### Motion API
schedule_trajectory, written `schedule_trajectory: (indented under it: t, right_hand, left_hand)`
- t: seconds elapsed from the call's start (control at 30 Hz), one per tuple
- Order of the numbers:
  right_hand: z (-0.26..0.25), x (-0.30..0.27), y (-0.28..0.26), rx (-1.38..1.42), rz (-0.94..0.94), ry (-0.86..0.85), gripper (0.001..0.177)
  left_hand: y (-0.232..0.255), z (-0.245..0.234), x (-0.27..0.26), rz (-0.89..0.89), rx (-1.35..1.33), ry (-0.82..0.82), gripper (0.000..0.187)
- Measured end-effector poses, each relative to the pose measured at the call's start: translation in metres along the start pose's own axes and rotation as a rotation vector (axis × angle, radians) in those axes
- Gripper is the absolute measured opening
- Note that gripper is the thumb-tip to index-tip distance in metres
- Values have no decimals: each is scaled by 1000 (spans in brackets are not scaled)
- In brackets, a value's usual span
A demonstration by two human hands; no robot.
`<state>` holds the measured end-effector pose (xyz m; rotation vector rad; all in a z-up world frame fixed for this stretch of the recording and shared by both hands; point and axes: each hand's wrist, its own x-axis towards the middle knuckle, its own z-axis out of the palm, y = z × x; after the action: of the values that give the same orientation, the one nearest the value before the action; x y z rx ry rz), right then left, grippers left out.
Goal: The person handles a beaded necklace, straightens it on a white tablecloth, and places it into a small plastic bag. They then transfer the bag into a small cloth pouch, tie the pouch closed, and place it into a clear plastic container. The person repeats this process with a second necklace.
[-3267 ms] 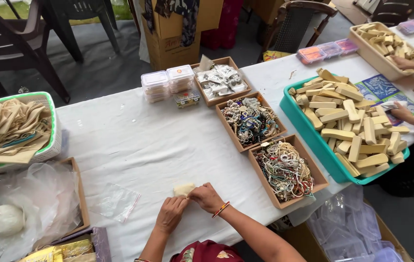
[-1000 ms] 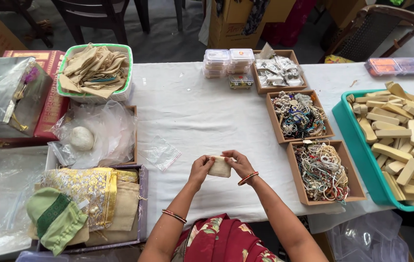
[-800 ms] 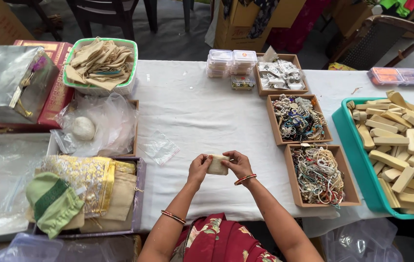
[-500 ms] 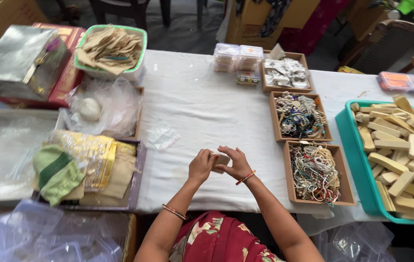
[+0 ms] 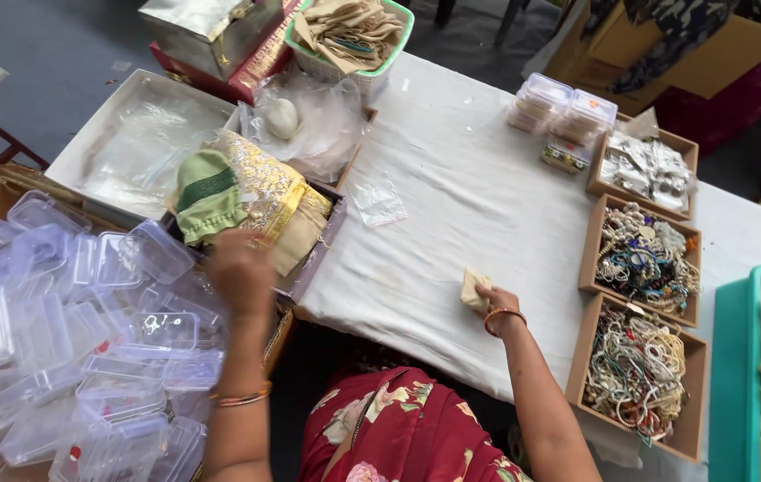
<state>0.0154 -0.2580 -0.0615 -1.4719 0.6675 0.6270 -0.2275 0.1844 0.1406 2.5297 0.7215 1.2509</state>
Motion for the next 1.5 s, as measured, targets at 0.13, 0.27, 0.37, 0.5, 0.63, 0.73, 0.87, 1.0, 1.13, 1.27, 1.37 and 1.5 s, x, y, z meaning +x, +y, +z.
schedule_trajectory:
  t: [0.13, 0.27, 0.37, 0.5, 0.63, 0.73, 0.87, 1.0, 1.13, 1.27, 1.37, 1.5]
  right_hand:
    - [-5, -14, -6, 150, 61, -28, 39]
    - [-8, -26, -9, 153, 63, -73, 37]
    - [-9, -29, -9, 167, 63, -72, 35]
    - [-12, -26, -6, 176, 46, -97, 33]
    - [-13, -29, -4, 202, 47, -85, 31]
    - [-13, -24, 0, 204, 27, -114, 32]
    - [-7, -19, 3, 166, 10, -44, 34]
    - [1, -23, 0, 162, -15, -22, 37]
    - [-4, -16, 7, 201, -24, -6, 40]
    - [-14, -24, 13, 322, 4, -7, 42]
    - [-14, -35, 9, 414, 25, 24, 44]
    - [9, -42, -3, 313, -173, 61, 40]
  left_hand:
    - [-125, 11, -27, -484, 107, -52, 47]
    - [-215, 55, -57, -548, 111, -90, 103]
    - [-237, 70, -55, -747, -35, -83, 110]
    - [-227, 67, -43, -1007, -61, 0, 100]
    - [-202, 37, -34, -1040, -98, 119, 108]
    - [-148, 10, -22, -934, 89, 202, 95]
    - [-44, 23, -2, -261, -260, 325, 97]
    - [60, 109, -13, 33, -705, -269, 29]
    - [112, 196, -64, 344, -544, -536, 39]
    - [135, 241, -102, 582, -397, -593, 39]
    - [143, 238, -102, 616, -432, -634, 31]
    - [123, 256, -113, 558, -590, -741, 30]
